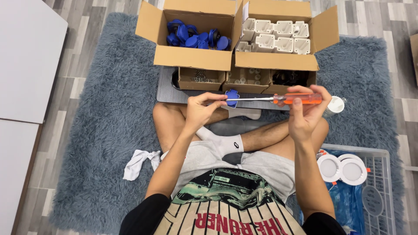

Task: Assembling electrical components by fitting plastic parts together and using a screwdriver

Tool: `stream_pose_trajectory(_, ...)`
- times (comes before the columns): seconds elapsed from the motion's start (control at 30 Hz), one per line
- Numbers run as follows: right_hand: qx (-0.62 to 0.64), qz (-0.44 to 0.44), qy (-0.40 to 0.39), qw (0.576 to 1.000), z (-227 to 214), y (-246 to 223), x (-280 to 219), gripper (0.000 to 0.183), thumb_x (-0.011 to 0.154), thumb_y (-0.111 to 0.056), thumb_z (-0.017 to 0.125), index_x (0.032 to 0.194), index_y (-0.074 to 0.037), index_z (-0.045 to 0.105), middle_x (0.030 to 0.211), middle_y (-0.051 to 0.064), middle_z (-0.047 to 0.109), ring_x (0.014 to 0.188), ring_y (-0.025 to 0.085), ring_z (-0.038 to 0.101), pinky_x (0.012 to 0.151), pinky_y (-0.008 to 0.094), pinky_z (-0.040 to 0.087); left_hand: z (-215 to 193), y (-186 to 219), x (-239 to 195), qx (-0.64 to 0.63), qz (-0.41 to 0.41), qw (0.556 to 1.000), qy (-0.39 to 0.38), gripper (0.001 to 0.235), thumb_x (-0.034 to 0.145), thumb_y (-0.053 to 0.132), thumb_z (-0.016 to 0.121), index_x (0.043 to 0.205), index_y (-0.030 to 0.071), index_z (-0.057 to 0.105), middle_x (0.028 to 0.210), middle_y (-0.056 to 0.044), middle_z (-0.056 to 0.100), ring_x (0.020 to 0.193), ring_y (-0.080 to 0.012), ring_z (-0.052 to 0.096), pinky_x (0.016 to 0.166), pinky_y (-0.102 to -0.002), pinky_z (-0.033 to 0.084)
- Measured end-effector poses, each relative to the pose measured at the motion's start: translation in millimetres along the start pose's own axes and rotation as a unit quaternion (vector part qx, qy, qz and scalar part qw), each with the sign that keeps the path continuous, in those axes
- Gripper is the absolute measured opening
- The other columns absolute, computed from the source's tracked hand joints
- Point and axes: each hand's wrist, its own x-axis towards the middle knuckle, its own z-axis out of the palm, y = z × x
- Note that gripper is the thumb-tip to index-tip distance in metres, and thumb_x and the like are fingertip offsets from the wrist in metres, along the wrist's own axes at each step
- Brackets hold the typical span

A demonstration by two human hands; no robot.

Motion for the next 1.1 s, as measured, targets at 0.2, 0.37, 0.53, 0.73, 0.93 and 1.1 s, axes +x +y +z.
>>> stream_pose_trajectory(0.2,0.039,0.023,-0.021,0.999,-22,13,10,0.052,0.116,-0.006,0.061,0.156,-0.015,0.029,0.121,0.027,0.066,0.093,0.026,0.072,0.084,0.037,0.068,10,-19,-10,-0.068,-0.025,0.997,0.024,0.026,0.084,-0.004,0.094,0.107,0.003,0.087,0.098,-0.014,0.086,0.088,-0.0167,0.082,0.077,-0.029,0.069)
stream_pose_trajectory(0.37,0.037,0.023,-0.036,0.998,-20,6,15,0.058,0.114,-0.005,0.063,0.160,-0.012,0.028,0.119,0.032,0.067,0.089,0.031,0.073,0.079,0.039,0.068,19,-6,-12,-0.083,-0.005,0.996,0.029,0.026,0.085,-0.004,0.094,0.108,0.002,0.086,0.099,-0.017,0.086,0.091,-0.0217,0.083,0.079,-0.030,0.069)
stream_pose_trajectory(0.53,-0.006,-0.020,-0.056,0.998,-10,-7,23,0.064,0.114,0.001,0.063,0.166,-0.008,0.026,0.119,0.038,0.068,0.090,0.036,0.073,0.077,0.045,0.066,14,10,-6,-0.047,0.035,0.998,-0.014,0.047,0.074,0.004,0.103,0.118,0.009,0.085,0.111,-0.011,0.086,0.105,-0.0239,0.080,0.088,-0.034,0.067)
stream_pose_trajectory(0.73,-0.022,0.054,-0.086,0.995,-11,-32,34,0.068,0.121,0.001,0.062,0.171,-0.021,0.022,0.137,0.029,0.066,0.105,0.039,0.075,0.091,0.041,0.066,-9,3,-1,0.143,0.119,0.981,-0.058,0.053,0.090,0.031,0.088,0.133,0.005,0.071,0.139,-0.011,0.072,0.128,-0.0276,0.071,0.115,-0.041,0.056)
stream_pose_trajectory(0.93,-0.063,-0.006,-0.135,0.989,-1,-39,55,0.068,0.125,0.016,0.057,0.170,-0.022,0.023,0.136,0.032,0.065,0.110,0.037,0.068,0.100,0.047,0.065,-10,-25,-1,0.189,0.142,0.970,-0.055,0.046,0.094,0.011,0.082,0.136,0.004,0.064,0.142,-0.015,0.065,0.130,-0.0331,0.067,0.115,-0.043,0.054)
stream_pose_trajectory(1.1,-0.083,0.002,-0.156,0.984,5,-38,67,0.064,0.124,0.013,0.059,0.169,-0.017,0.025,0.135,0.031,0.064,0.106,0.036,0.072,0.097,0.041,0.064,-3,-55,2,0.257,0.134,0.955,-0.068,0.074,0.083,0.030,0.096,0.143,0.008,0.061,0.143,-0.013,0.062,0.131,-0.0320,0.067,0.116,-0.043,0.055)
